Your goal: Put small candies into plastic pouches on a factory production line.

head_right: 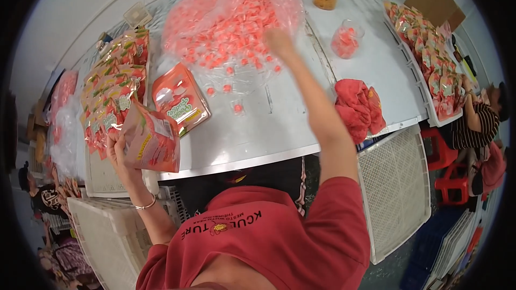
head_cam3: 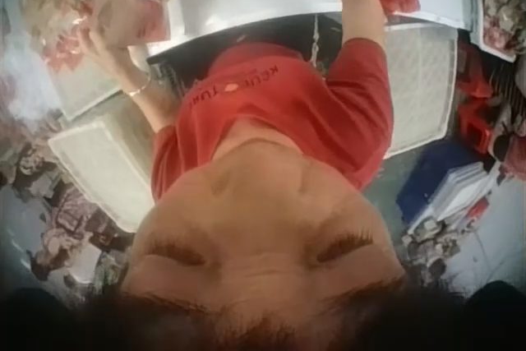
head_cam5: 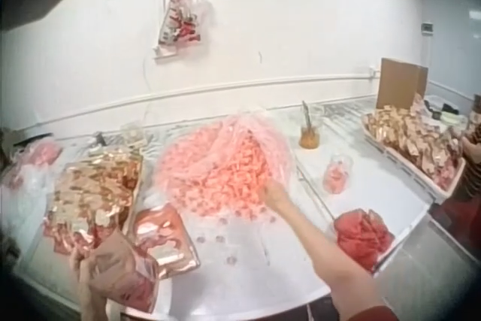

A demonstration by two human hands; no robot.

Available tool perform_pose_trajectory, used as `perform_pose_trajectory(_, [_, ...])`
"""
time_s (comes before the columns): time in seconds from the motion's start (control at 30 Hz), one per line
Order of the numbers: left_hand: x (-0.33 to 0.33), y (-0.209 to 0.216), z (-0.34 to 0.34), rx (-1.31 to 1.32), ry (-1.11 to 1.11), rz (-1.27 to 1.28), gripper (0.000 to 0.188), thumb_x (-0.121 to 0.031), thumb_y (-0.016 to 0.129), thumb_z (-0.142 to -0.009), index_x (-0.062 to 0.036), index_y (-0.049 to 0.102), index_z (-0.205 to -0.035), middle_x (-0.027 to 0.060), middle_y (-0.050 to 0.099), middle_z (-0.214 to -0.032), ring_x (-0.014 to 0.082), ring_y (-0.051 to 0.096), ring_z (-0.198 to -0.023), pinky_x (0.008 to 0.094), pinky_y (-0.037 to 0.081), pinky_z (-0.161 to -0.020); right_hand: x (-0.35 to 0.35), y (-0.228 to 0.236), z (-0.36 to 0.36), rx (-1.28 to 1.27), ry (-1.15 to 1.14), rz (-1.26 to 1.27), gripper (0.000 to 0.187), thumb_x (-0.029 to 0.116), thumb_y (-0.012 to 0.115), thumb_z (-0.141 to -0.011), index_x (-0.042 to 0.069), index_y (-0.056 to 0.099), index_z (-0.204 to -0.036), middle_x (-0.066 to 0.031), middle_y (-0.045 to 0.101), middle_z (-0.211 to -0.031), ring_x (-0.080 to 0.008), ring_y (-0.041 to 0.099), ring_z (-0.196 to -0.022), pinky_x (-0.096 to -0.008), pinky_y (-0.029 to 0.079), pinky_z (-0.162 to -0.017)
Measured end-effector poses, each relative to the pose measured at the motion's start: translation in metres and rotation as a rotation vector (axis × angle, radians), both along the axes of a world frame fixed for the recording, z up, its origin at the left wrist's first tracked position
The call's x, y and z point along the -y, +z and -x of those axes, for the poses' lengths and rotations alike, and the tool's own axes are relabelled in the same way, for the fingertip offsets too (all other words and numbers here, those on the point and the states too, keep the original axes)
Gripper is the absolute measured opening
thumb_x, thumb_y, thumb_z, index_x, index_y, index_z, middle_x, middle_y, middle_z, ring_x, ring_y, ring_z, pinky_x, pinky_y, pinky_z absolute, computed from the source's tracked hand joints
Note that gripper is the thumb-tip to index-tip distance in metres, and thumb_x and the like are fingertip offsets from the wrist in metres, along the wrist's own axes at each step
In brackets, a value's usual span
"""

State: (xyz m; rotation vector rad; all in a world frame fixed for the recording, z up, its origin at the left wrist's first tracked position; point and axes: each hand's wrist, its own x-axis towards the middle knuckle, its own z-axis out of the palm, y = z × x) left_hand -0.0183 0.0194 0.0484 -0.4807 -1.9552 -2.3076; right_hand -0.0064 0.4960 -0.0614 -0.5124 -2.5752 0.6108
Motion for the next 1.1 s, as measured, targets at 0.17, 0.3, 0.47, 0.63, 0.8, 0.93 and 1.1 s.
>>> perform_pose_trajectory(0.17, [0.0, 0.007, -0.007, -0.058, -0.011, 0.017, 0.017, -0.004, 0.049, -0.085, -0.0084, 0.04, -0.072, -0.0032, 0.043, -0.072, 0.0046, 0.036, -0.069, 0.02, 0.033, -0.069, 0.122, -0.075, 0.056, -0.074, -0.007, -0.092, 0.038, 0.042, 0.058, -0.082, 0.01, 0.065, -0.101, -0.0156, 0.061, -0.098, -0.0288, 0.055, -0.098, -0.0414, 0.042, -0.083])
perform_pose_trajectory(0.3, [0.022, -0.001, -0.005, -0.012, 0.008, -0.039, 0.017, -0.006, 0.05, -0.085, -0.0084, 0.04, -0.072, -0.0034, 0.042, -0.071, 0.0042, 0.036, -0.067, 0.0189, 0.033, -0.066, 0.194, -0.053, 0.041, 0.111, -0.129, -0.186, 0.039, 0.045, 0.059, -0.079, 0.015, 0.064, -0.104, -0.0122, 0.055, -0.109, -0.0288, 0.047, -0.105, -0.0456, 0.034, -0.087])
perform_pose_trajectory(0.47, [0.028, -0.007, -0.006, 0.011, 0.024, -0.042, 0.016, -0.007, 0.052, -0.084, -0.0085, 0.041, -0.073, -0.0038, 0.041, -0.071, 0.0042, 0.036, -0.067, 0.0184, 0.033, -0.065, 0.219, -0.072, -0.001, 0.098, 0.02, -0.221, 0.029, 0.036, 0.061, -0.076, 0.013, 0.062, -0.094, -0.0097, 0.053, -0.107, -0.0265, 0.046, -0.104, -0.0465, 0.032, -0.084])
perform_pose_trajectory(0.63, [0.028, -0.008, -0.009, 0.014, -0.014, -0.102, 0.017, -0.006, 0.052, -0.085, -0.0089, 0.041, -0.072, -0.0039, 0.042, -0.07, 0.0041, 0.036, -0.065, 0.0186, 0.033, -0.064, 0.196, -0.083, -0.066, -0.163, 0.2, -0.285, 0.02, 0.024, 0.062, -0.075, 0.011, 0.06, -0.09, -0.0088, 0.054, -0.1, -0.0241, 0.048, -0.098, -0.0423, 0.031, -0.081])
perform_pose_trajectory(0.8, [0.018, -0.01, -0.009, 0.038, -0.053, -0.053, 0.018, -0.007, 0.053, -0.085, -0.009, 0.041, -0.072, -0.0038, 0.042, -0.069, 0.0043, 0.037, -0.066, 0.0191, 0.034, -0.065, 0.133, -0.071, -0.086, -0.261, 0.292, 0.219, 0.033, 0.027, 0.06, -0.082, 0.005, 0.06, -0.106, -0.0113, 0.059, -0.109, -0.0241, 0.054, -0.105, -0.0355, 0.039, -0.09])
perform_pose_trajectory(0.93, [0.034, -0.008, -0.01, 0.014, -0.02, -0.07, 0.019, -0.008, 0.054, -0.085, -0.0089, 0.04, -0.072, -0.0036, 0.042, -0.069, 0.0045, 0.038, -0.067, 0.0195, 0.035, -0.066, 0.073, 0.015, -0.1, -0.389, 0.097, 0.834, 0.04, 0.033, 0.044, -0.092, -0.001, 0.061, -0.105, -0.0113, 0.063, -0.109, -0.021, 0.058, -0.1, -0.0341, 0.043, -0.088])
perform_pose_trajectory(1.1, [0.022, -0.013, -0.01, 0.003, -0.013, -0.057, 0.017, -0.007, 0.053, -0.085, -0.0084, 0.042, -0.073, -0.0032, 0.042, -0.071, 0.0052, 0.038, -0.069, 0.0205, 0.035, -0.067, 0.063, -0.057, -0.115, -0.024, -0.024, 0.475, 0.037, 0.028, 0.044, -0.092, -0.001, 0.062, -0.104, -0.0117, 0.065, -0.103, -0.0198, 0.06, -0.095, -0.0309, 0.044, -0.085])
